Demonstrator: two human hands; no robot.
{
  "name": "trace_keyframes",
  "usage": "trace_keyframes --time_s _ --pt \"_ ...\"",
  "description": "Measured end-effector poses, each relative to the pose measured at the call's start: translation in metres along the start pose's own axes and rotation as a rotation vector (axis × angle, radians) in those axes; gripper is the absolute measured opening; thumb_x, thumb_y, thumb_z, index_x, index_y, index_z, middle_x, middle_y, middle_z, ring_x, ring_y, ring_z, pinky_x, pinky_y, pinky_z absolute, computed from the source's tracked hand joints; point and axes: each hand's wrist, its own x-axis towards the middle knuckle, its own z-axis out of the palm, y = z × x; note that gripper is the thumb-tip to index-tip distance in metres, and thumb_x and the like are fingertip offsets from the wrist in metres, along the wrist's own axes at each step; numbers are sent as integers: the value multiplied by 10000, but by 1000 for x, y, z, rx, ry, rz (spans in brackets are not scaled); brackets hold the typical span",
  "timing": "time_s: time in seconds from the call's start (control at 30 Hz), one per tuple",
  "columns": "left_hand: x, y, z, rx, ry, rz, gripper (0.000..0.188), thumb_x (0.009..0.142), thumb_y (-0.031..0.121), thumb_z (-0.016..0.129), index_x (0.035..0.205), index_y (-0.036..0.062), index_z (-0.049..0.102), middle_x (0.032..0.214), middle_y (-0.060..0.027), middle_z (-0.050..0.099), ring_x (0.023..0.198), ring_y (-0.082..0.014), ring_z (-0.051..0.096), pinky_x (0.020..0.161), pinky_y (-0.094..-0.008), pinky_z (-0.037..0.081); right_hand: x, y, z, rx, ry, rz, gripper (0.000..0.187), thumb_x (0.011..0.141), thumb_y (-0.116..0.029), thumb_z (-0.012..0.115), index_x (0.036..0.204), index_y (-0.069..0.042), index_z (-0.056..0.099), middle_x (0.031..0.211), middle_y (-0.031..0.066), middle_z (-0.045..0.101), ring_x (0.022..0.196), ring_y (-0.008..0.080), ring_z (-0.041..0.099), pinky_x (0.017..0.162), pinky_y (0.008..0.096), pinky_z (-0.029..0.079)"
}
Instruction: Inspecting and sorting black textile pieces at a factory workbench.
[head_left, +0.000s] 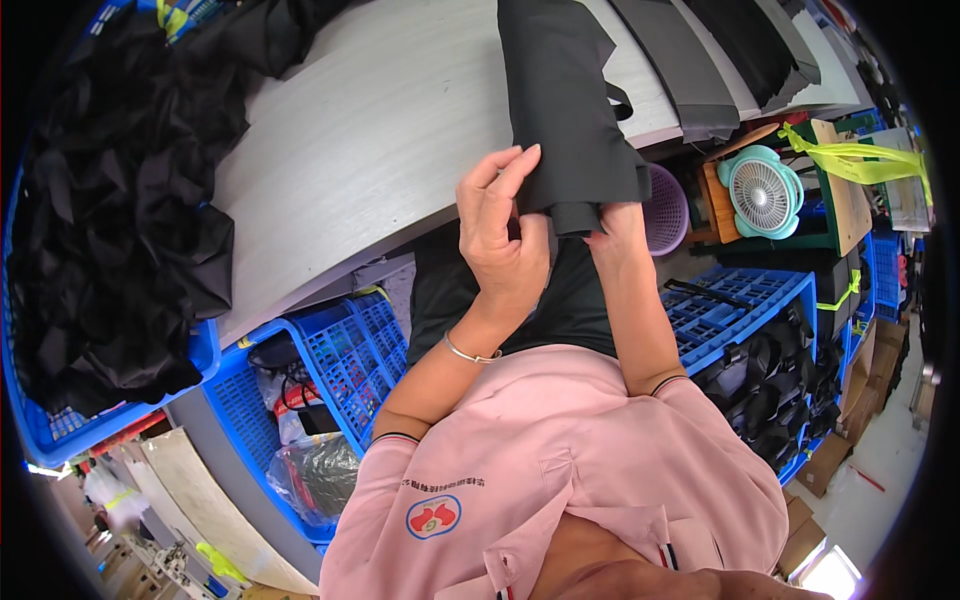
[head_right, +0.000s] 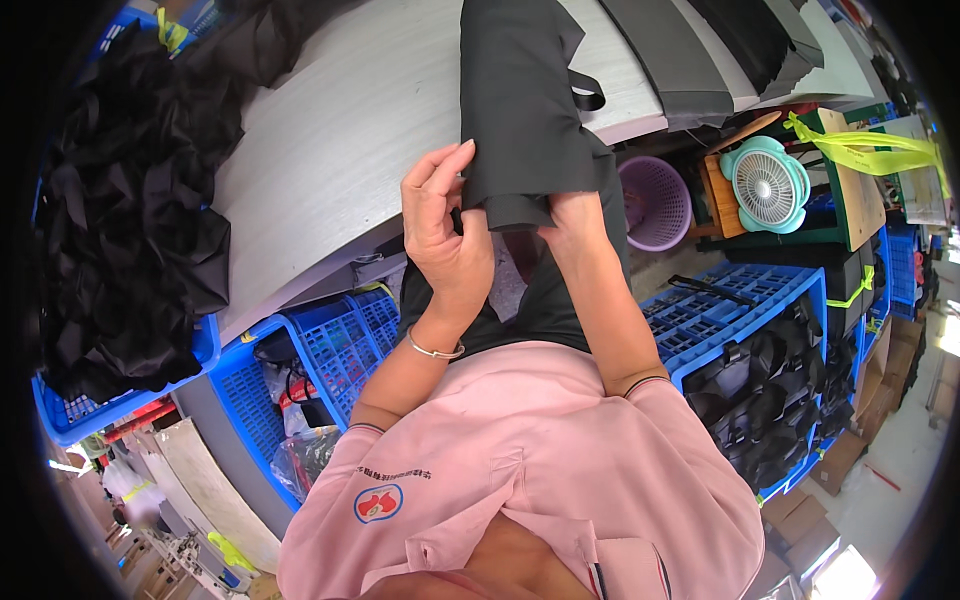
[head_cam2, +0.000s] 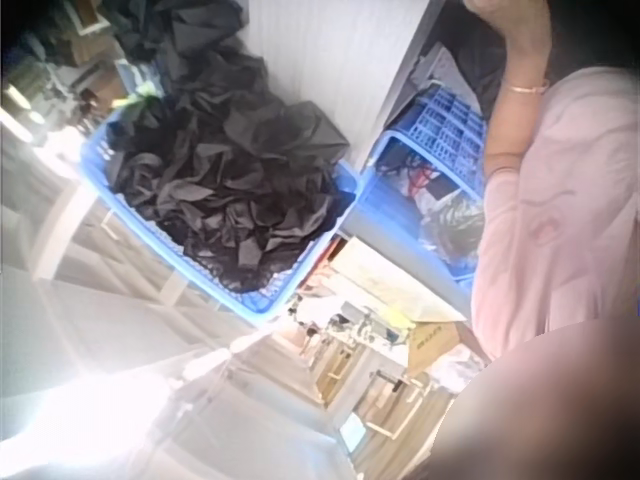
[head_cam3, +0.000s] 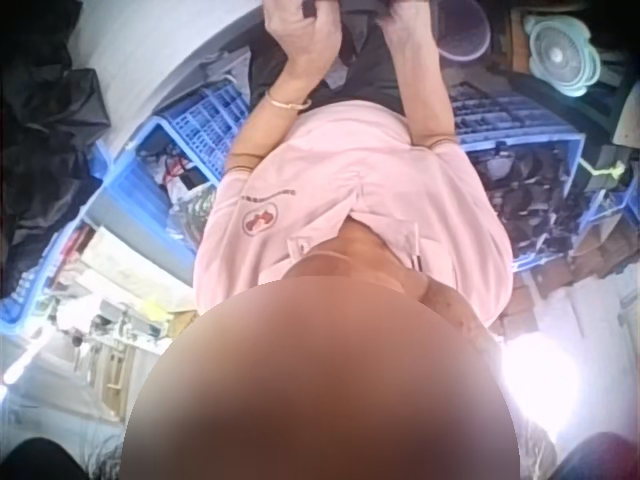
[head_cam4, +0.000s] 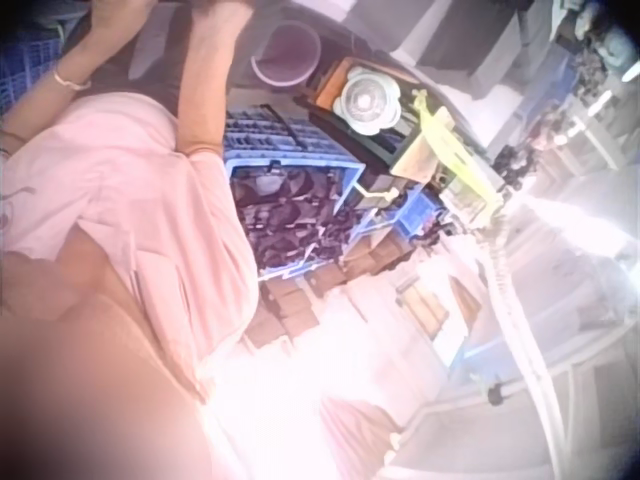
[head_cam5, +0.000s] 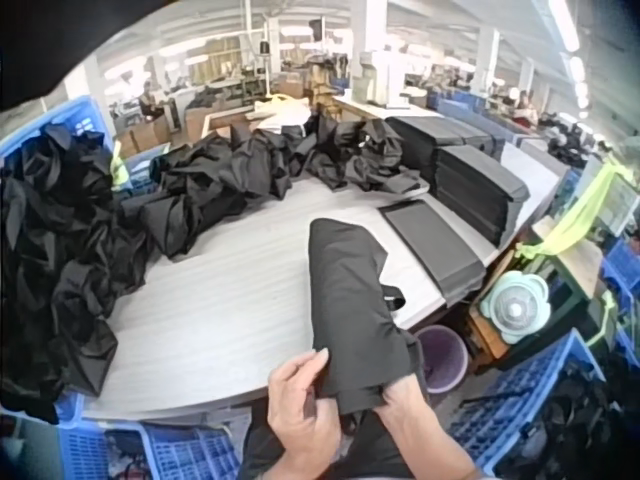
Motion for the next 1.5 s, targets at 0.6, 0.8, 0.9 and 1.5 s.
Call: trace_keyframes --time_s 0.6,0.8,0.9,1.5 --pt "-11 -3 1 -98 -43 -26 573 775 -166 644 1306 47 634 1197 -82 560 806 -90 546 671 -213 472 6 18 -3 310 -100 140 359 971 -232 580 1241 3 557 1115 132 647 956 250 670 822 378 591" --pt "-10 -6 -1 -96 -52 -5 599 766 -188 619 1317 48 627 1206 -82 553 830 -87 537 691 -217 468 7 21 -1 149 -9 102 373 978 -248 569 1262 -6 555 1149 134 648 985 256 670 832 386 591" --pt "-10 -9 -4 -98 -64 18 652 743 -213 590 1337 56 614 1218 -92 544 832 -98 538 696 -221 472 3 22 9 137 56 82 340 968 -238 575 1216 -6 591 1084 113 675 912 218 690 765 333 608" --pt "-40 -47 -32 -364 77 -634 321 1022 112 509 1295 -17 617 941 -51 714 756 -87 644 679 -242 545 11 -9 -7 -1118 -388 37 493 909 1 579 1384 51 457 1373 153 558 1252 241 534 1059 329 410"
